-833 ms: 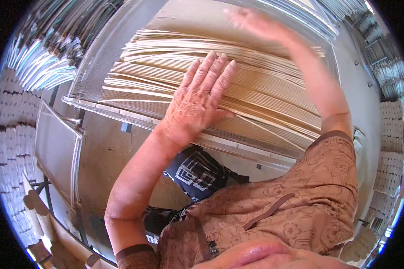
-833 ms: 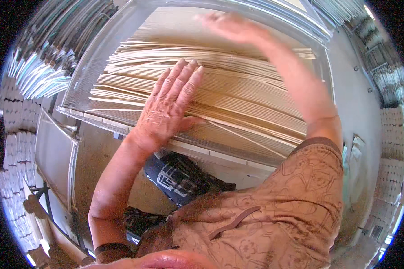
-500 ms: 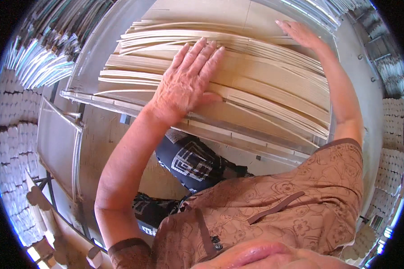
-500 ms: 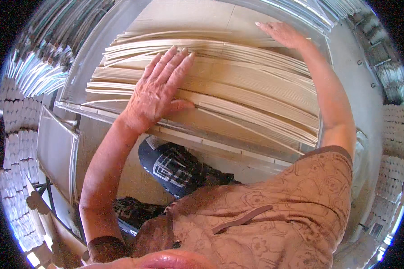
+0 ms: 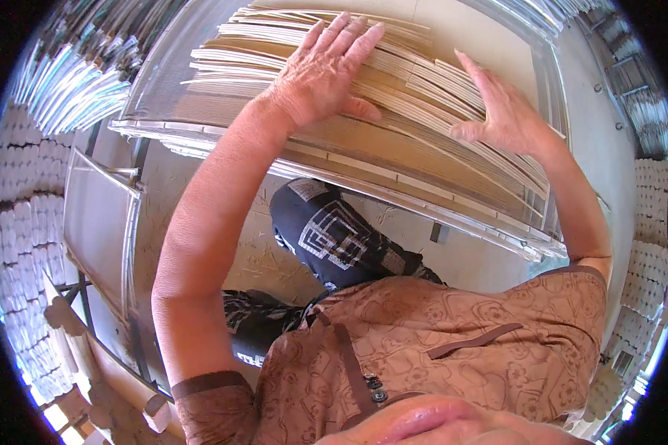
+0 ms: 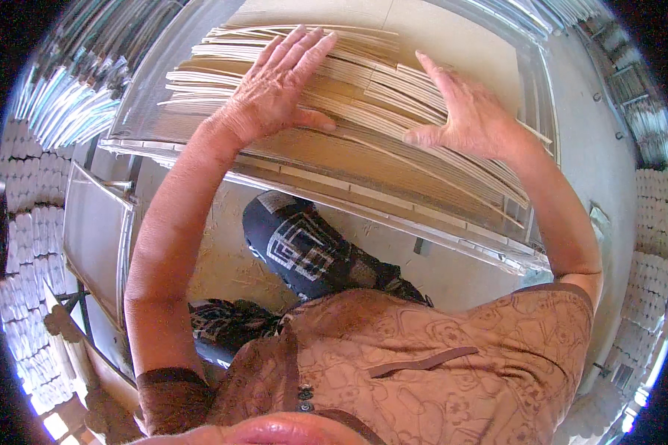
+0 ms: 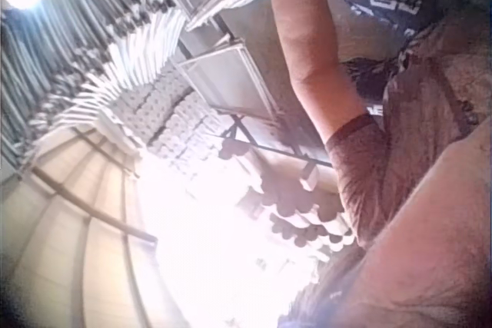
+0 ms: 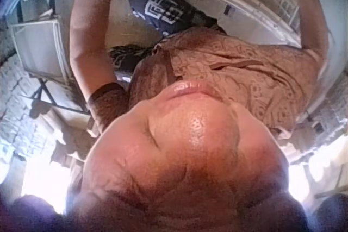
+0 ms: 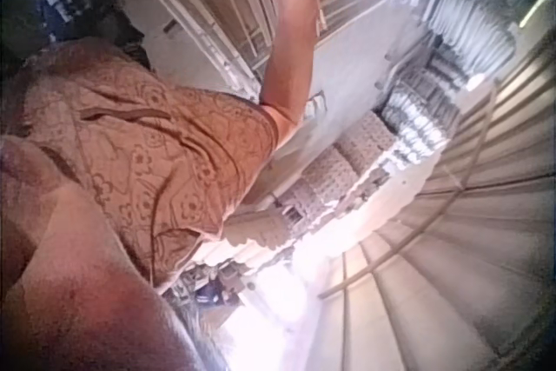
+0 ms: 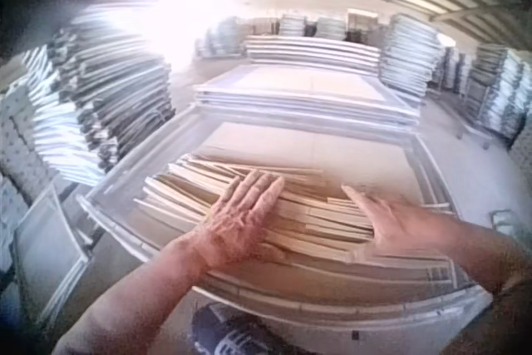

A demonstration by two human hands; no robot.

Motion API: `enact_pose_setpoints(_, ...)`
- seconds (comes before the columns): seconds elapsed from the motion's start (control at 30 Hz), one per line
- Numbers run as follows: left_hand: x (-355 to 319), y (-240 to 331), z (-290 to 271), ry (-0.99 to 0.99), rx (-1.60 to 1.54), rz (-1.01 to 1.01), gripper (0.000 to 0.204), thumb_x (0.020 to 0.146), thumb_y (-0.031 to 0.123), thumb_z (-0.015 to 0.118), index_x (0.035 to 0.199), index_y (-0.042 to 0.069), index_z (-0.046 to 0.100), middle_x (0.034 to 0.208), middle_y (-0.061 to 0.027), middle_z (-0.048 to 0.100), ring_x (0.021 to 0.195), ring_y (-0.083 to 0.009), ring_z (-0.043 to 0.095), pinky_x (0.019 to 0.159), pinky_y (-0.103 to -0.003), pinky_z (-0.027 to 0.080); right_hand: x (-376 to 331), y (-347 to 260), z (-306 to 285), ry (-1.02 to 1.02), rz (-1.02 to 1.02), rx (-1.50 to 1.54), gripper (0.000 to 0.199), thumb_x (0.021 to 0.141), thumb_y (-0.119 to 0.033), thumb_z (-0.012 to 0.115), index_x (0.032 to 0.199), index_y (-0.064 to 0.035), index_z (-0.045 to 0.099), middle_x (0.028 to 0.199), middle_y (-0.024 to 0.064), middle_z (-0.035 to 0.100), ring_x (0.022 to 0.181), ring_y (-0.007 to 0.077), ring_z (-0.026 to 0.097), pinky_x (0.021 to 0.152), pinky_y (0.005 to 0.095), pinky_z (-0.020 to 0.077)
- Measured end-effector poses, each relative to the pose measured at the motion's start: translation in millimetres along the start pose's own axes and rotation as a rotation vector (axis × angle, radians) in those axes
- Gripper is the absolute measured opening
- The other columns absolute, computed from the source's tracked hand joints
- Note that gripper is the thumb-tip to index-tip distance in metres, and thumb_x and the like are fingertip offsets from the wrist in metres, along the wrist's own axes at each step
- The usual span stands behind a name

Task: The person stacks drying frames, gathers thin bamboo sticks from the mesh screens, arranges the bundles on a table, and secures them with rubber bands.

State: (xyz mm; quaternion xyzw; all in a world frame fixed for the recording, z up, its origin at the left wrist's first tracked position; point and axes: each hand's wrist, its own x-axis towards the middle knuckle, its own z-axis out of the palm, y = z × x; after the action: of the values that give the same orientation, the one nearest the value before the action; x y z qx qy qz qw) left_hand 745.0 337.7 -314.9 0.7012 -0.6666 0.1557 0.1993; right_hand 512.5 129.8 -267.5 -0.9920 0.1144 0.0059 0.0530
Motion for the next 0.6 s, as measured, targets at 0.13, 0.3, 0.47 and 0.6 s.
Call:
enact_pose_setpoints(0.13, 12.4, -6.9, -14.3, -0.026, 0.001, 0.044, 0.112, 0.069, 0.065, 0.074, 0.153, 0.008, 0.026, 0.153, -0.0216, 0.034, 0.145, -0.0377, 0.026, 0.12, -0.046, 0.021, -16.5, -36.7, 2.9, 0.03, -0.045, -0.19, 0.123, 0.067, -0.067, 0.075, 0.156, -0.0129, 0.011, 0.15, 0.0272, 0.034, 0.14, 0.0422, 0.033, 0.118, 0.0552, 0.0244)
enact_pose_setpoints(0.3, 52.0, -42.9, 2.5, -0.077, 0.074, -0.086, 0.109, 0.077, 0.082, 0.051, 0.153, 0.009, 0.028, 0.153, -0.0237, 0.033, 0.146, -0.0381, 0.024, 0.121, -0.047, 0.018, -8.9, -46.6, 9.3, 0.06, 0.0, -0.288, 0.122, 0.067, -0.056, 0.079, 0.157, -0.0156, 0.008, 0.151, 0.0278, 0.032, 0.141, 0.0432, 0.031, 0.118, 0.0575, 0.0207)
enact_pose_setpoints(0.47, 61.8, -72.3, 24.1, -0.299, 0.015, -0.31, 0.115, 0.072, 0.092, 0.042, 0.153, 0.011, 0.03, 0.154, -0.0168, 0.036, 0.147, -0.0313, 0.025, 0.122, -0.043, 0.015, 5.9, -41.4, 7.1, 0.011, 0.074, -0.24, 0.115, 0.067, -0.037, 0.08, 0.156, -0.0116, 0.012, 0.145, 0.0272, 0.039, 0.136, 0.0415, 0.038, 0.117, 0.0516, 0.0255)
enact_pose_setpoints(0.6, 62.7, -81.1, 16.1, -0.368, -0.094, -0.308, 0.112, 0.074, 0.088, 0.047, 0.152, 0.009, 0.033, 0.151, -0.0178, 0.04, 0.145, -0.0319, 0.029, 0.121, -0.044, 0.019, 16.6, -28.6, 4.3, -0.082, 0.084, -0.115, 0.114, 0.069, -0.039, 0.079, 0.156, -0.0128, 0.011, 0.139, 0.0295, 0.046, 0.132, 0.042, 0.044, 0.114, 0.0539, 0.0305)
